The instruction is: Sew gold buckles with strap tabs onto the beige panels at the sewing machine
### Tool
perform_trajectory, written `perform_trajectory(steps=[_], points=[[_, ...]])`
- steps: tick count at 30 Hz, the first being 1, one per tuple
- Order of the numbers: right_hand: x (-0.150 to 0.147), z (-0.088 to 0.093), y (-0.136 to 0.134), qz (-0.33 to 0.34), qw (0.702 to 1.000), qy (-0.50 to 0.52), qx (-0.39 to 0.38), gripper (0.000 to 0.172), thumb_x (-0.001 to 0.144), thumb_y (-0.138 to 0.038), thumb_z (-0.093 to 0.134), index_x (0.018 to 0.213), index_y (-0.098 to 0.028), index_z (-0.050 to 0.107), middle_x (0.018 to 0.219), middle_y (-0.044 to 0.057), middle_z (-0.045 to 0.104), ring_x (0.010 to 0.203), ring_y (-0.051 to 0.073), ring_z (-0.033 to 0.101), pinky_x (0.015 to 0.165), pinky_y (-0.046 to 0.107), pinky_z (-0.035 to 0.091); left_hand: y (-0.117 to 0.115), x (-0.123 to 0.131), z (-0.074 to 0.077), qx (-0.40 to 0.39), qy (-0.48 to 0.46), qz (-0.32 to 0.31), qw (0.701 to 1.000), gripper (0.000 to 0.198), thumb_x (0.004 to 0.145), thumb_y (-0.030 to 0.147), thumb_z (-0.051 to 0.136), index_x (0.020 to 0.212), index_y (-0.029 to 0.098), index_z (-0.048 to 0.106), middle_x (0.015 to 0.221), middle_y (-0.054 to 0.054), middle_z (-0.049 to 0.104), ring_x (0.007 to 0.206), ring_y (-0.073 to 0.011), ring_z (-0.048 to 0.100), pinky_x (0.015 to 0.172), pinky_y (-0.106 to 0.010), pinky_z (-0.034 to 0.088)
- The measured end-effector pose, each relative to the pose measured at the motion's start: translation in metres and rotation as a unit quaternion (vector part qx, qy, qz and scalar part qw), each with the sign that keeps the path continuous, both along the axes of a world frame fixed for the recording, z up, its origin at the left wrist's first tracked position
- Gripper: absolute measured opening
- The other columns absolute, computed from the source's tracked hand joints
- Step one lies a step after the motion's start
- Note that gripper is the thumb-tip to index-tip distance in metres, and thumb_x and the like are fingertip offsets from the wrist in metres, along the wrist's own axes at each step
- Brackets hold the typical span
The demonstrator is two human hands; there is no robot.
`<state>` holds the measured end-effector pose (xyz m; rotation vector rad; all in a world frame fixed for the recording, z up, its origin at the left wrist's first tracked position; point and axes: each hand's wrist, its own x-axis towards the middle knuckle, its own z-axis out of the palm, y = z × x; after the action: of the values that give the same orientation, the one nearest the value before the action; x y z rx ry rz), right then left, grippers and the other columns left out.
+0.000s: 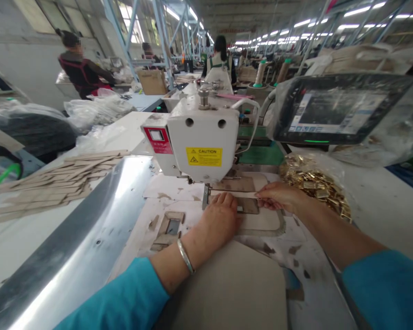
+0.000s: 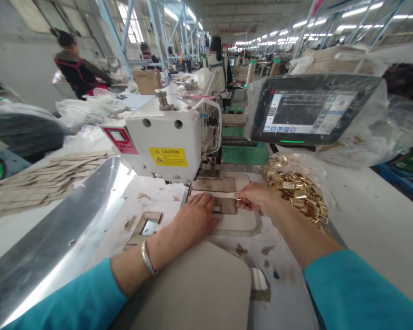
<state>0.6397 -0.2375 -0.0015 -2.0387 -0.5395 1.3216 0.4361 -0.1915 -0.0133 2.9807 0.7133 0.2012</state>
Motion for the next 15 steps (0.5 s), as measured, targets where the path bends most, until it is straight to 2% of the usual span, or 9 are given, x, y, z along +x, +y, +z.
perform_trajectory(steps=[3,8,12,15], points=[[-0.004,0.001,0.002,-0.012,1.0,-0.011,0.0,0.024,0.089,-0.008,0.055,0.066,-0.013,0.054,0.05,0.004,0.062,0.037,0.006,0.05,0.038,0.013,0.039,-0.006,0.008,-0.002,-0.005,-0.003,-0.045,0.999,0.05,0.089,0.037,0.061,0.127,0.006,0.054,0.131,-0.016,0.057,0.124,-0.0285,0.051,0.109,-0.037,0.038],[-0.011,0.005,0.003,-0.005,0.999,-0.033,-0.009,0.025,0.089,-0.009,0.057,0.064,-0.014,0.054,0.049,0.001,0.06,0.037,0.006,0.049,0.038,0.013,0.038,-0.012,0.022,-0.008,-0.002,-0.008,-0.078,0.997,0.057,0.093,0.042,0.054,0.134,0.004,0.048,0.14,-0.018,0.051,0.13,-0.0282,0.047,0.113,-0.037,0.034],[-0.01,0.002,0.005,-0.005,0.999,-0.048,-0.009,0.027,0.087,-0.01,0.059,0.061,-0.016,0.052,0.044,-0.003,0.052,0.036,0.006,0.048,0.038,0.014,0.038,-0.015,0.035,-0.013,0.016,-0.028,-0.102,0.994,0.055,0.095,0.042,0.05,0.134,0.003,0.045,0.139,-0.02,0.05,0.13,-0.0267,0.047,0.112,-0.038,0.034],[-0.009,-0.002,0.006,-0.014,0.998,-0.054,-0.006,0.026,0.085,-0.01,0.06,0.061,-0.017,0.051,0.044,-0.004,0.05,0.035,0.006,0.047,0.037,0.014,0.038,-0.016,0.042,-0.01,0.016,-0.024,-0.103,0.994,0.048,0.095,0.04,0.049,0.127,0.004,0.051,0.13,-0.02,0.055,0.122,-0.0277,0.051,0.107,-0.039,0.038]])
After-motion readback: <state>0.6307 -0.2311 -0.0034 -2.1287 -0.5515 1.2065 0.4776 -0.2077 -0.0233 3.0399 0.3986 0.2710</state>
